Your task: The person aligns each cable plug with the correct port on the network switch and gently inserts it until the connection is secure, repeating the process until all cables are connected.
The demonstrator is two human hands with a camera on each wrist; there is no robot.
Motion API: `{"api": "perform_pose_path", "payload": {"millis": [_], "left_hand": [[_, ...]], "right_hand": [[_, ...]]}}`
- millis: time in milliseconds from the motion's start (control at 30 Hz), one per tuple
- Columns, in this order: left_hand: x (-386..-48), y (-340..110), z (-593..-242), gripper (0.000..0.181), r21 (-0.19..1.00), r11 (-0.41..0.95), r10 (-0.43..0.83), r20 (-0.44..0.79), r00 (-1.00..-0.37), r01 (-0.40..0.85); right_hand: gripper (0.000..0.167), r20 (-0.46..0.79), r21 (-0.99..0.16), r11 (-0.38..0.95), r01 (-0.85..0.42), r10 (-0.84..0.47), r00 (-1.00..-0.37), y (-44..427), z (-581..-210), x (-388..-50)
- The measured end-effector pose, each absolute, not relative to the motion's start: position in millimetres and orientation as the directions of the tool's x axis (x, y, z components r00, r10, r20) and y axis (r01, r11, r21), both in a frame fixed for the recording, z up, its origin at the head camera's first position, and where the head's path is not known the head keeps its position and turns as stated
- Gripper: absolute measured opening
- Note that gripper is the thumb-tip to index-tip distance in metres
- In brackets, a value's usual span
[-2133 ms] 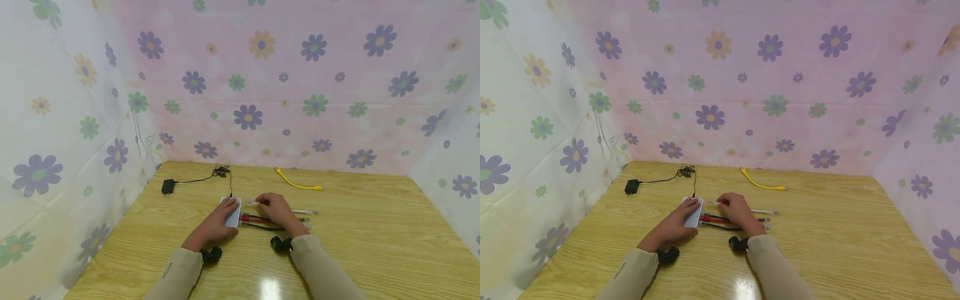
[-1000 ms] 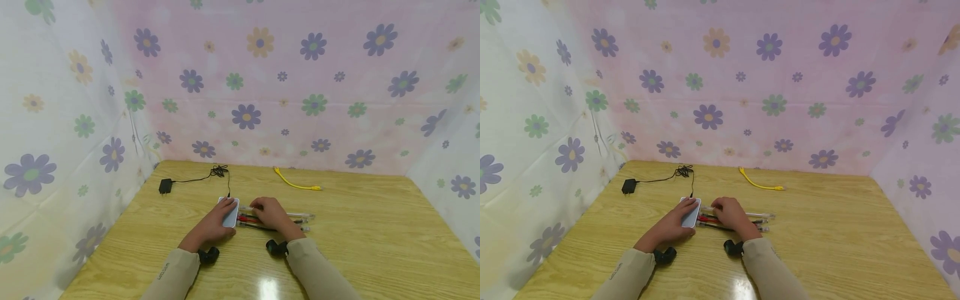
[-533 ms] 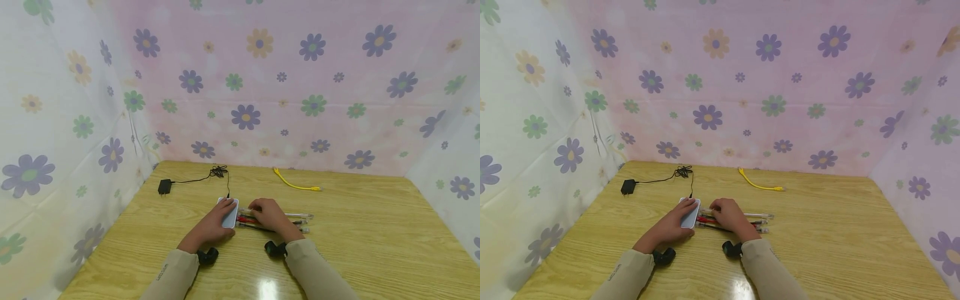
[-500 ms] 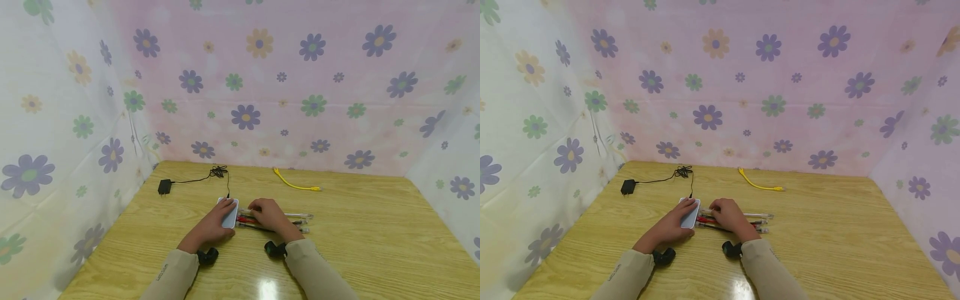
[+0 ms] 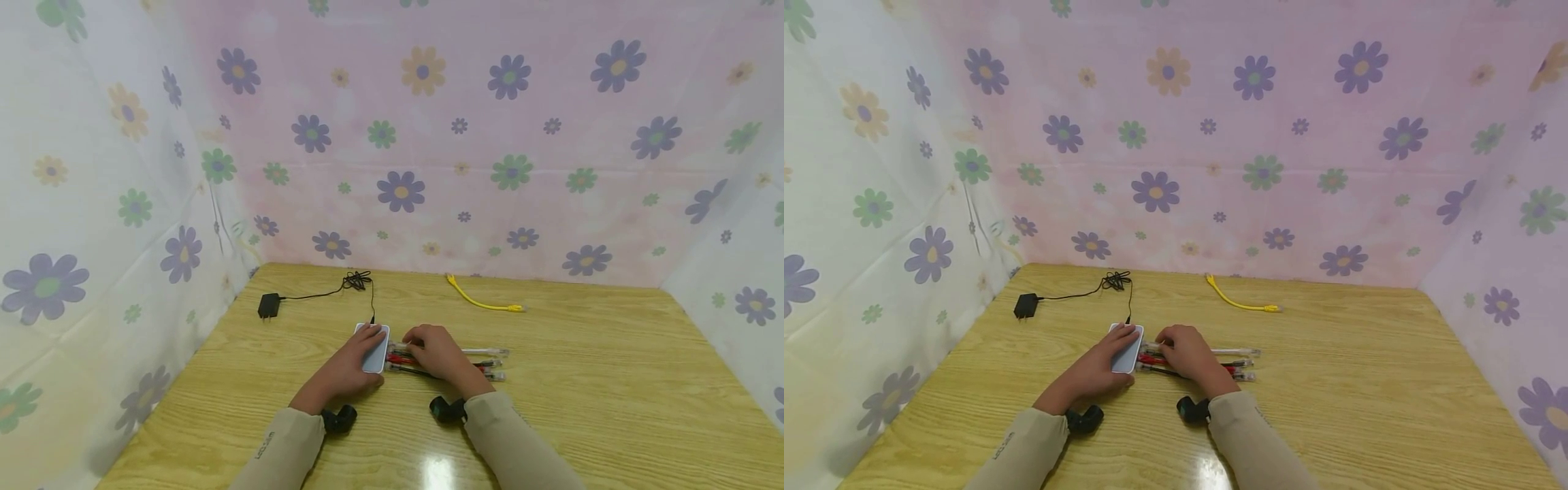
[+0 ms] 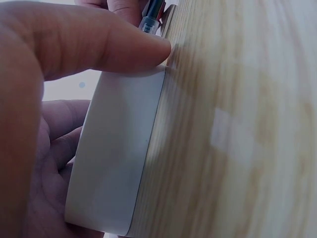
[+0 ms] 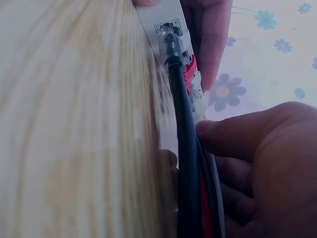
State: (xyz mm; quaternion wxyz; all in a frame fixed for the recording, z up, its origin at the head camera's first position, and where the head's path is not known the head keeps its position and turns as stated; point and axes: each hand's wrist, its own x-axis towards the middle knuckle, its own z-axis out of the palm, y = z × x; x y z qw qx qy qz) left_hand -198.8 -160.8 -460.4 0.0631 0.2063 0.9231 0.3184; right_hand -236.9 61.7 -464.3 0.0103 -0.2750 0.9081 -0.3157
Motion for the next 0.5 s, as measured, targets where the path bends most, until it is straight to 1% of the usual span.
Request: {"api": "perform_pose_path", "payload": {"millis": [500], "left_hand": [[-200.2, -160.9, -462.8, 0.083, 0.623, 0.707, 0.417, 0.014, -0.909, 0.334]], "right_hand": [[0.013, 0.155, -0.570, 0.647, -0.507, -0.521, -0.839, 58.9, -463.1, -235.3]]}}
